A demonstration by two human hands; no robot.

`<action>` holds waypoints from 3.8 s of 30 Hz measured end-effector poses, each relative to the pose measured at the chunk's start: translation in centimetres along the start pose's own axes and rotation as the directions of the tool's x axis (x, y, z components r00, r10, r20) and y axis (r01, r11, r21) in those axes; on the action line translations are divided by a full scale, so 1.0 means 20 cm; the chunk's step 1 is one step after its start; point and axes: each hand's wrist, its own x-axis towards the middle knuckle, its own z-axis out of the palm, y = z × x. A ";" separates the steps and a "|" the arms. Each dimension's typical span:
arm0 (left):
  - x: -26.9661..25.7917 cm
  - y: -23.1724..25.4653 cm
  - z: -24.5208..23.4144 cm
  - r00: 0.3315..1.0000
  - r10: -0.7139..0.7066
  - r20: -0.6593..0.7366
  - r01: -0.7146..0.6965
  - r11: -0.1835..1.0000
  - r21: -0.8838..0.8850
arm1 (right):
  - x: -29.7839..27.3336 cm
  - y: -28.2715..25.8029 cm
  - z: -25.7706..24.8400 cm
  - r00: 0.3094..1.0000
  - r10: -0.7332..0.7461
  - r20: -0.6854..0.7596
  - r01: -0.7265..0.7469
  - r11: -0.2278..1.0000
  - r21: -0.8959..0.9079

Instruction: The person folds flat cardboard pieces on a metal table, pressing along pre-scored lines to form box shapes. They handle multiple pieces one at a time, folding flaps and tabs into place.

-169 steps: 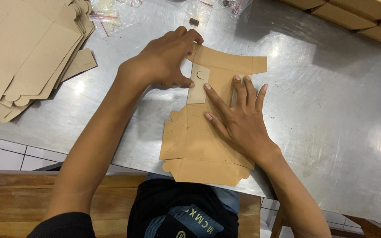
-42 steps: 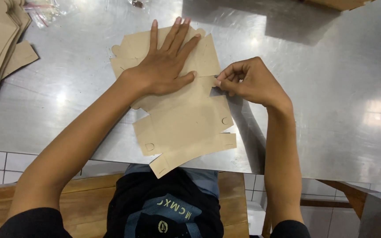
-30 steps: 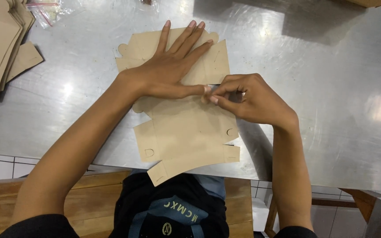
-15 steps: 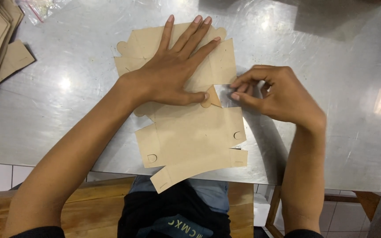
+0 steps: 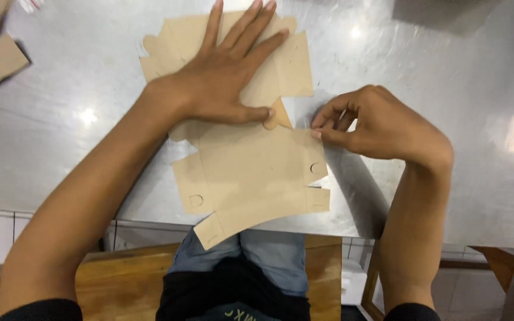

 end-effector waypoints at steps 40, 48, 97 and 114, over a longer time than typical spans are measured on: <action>-0.01 0.01 -0.02 1.000 0.005 0.010 -0.005 1.000 -0.024 | 0.01 -0.03 -0.01 0.992 0.106 0.067 -0.123 0.936 0.330; -0.02 0.06 -0.05 0.999 -0.024 0.034 0.025 0.999 -0.024 | 0.05 -0.01 0.05 0.923 -0.361 0.131 0.269 0.851 0.451; -0.48 0.24 0.05 0.927 -0.105 -0.361 0.101 0.994 -0.030 | -0.01 -0.11 0.11 0.998 0.051 0.048 -0.046 0.994 -0.099; -1.02 0.44 0.24 0.763 -0.367 -0.533 0.351 0.927 -0.136 | 0.17 -0.23 0.66 0.727 -0.624 -0.287 0.557 0.780 -0.286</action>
